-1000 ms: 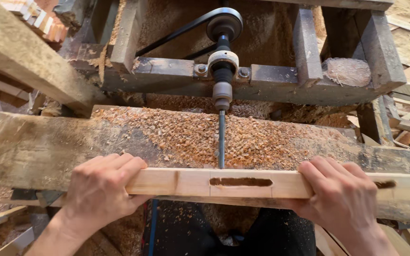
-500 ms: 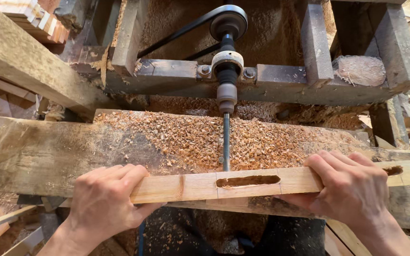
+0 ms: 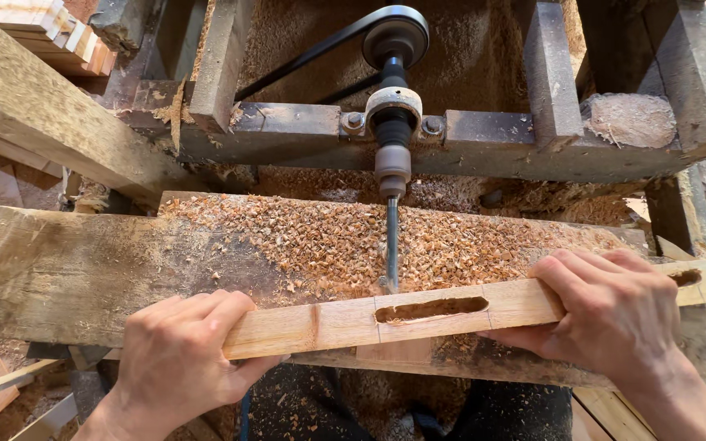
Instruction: The person uses a drill press to create elongated holes in a wooden plank. They hold the plank with both hands, aligning it with the drill bit, and move it back and forth to form the desired shape.
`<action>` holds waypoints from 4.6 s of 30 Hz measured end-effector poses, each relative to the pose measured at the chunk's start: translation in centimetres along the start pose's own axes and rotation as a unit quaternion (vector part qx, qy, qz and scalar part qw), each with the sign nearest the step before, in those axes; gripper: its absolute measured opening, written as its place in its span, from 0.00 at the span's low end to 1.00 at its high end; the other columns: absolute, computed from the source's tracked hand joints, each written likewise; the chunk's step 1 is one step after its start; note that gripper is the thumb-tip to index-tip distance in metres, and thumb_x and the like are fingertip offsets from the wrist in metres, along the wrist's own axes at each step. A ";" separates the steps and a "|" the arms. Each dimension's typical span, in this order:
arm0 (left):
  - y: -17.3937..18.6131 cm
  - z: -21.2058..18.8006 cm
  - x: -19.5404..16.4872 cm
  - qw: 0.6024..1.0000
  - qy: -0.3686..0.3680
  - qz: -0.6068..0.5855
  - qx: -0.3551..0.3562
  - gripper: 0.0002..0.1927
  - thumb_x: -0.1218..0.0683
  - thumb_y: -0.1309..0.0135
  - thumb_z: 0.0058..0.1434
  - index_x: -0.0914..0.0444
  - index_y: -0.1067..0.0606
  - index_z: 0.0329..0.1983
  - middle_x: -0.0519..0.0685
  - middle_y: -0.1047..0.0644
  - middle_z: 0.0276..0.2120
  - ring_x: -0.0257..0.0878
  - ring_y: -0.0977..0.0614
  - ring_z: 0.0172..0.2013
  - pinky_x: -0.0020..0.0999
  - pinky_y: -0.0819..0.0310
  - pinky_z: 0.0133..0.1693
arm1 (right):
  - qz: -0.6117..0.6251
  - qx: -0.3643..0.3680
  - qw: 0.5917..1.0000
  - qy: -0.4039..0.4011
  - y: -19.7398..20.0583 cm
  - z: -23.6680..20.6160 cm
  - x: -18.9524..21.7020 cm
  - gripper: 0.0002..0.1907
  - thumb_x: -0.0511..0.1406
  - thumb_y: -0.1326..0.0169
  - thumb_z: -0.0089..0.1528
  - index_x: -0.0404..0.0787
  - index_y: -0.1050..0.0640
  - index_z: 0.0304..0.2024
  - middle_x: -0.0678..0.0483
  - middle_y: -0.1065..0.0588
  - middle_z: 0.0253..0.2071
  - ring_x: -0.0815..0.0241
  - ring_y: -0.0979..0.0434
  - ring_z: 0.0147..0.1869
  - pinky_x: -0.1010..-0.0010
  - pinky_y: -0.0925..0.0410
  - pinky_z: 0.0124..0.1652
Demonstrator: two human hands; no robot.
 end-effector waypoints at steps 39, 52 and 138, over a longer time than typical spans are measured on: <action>0.5 3.4 0.9 0.993 -0.118 0.018 0.000 0.22 0.35 0.33 0.43 0.56 0.23 0.24 0.45 0.20 0.18 0.35 0.20 0.16 0.34 0.25 0.22 | -0.009 -0.028 0.996 -0.086 2.5 -0.5 3.3 0.34 0.68 0.39 0.40 0.48 0.25 0.24 0.58 0.21 0.26 0.62 0.22 0.27 0.66 0.29 0.36; -0.1 -4.8 0.3 0.987 -0.087 0.086 -0.107 0.21 0.49 0.32 0.39 0.61 0.20 0.37 0.50 0.16 0.34 0.43 0.16 0.34 0.40 0.23 0.37 | -0.041 -0.124 0.991 -0.031 1.4 -5.7 4.8 0.27 0.59 0.42 0.51 0.45 0.23 0.31 0.57 0.21 0.33 0.59 0.19 0.38 0.64 0.31 0.41; 0.6 3.8 1.7 0.991 -0.066 0.087 0.074 0.27 0.30 0.34 0.41 0.55 0.23 0.27 0.44 0.19 0.22 0.36 0.21 0.21 0.41 0.25 0.34 | -0.014 0.030 0.996 -0.087 0.4 -0.5 3.7 0.35 0.70 0.38 0.43 0.48 0.24 0.23 0.56 0.22 0.19 0.64 0.27 0.17 0.68 0.34 0.24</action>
Point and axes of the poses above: each hand's wrist, its own z-axis towards the middle knuckle, its own y-axis out of the back of the hand, x = y × z, the point moved 1 cm from there along z, towards the middle knuckle
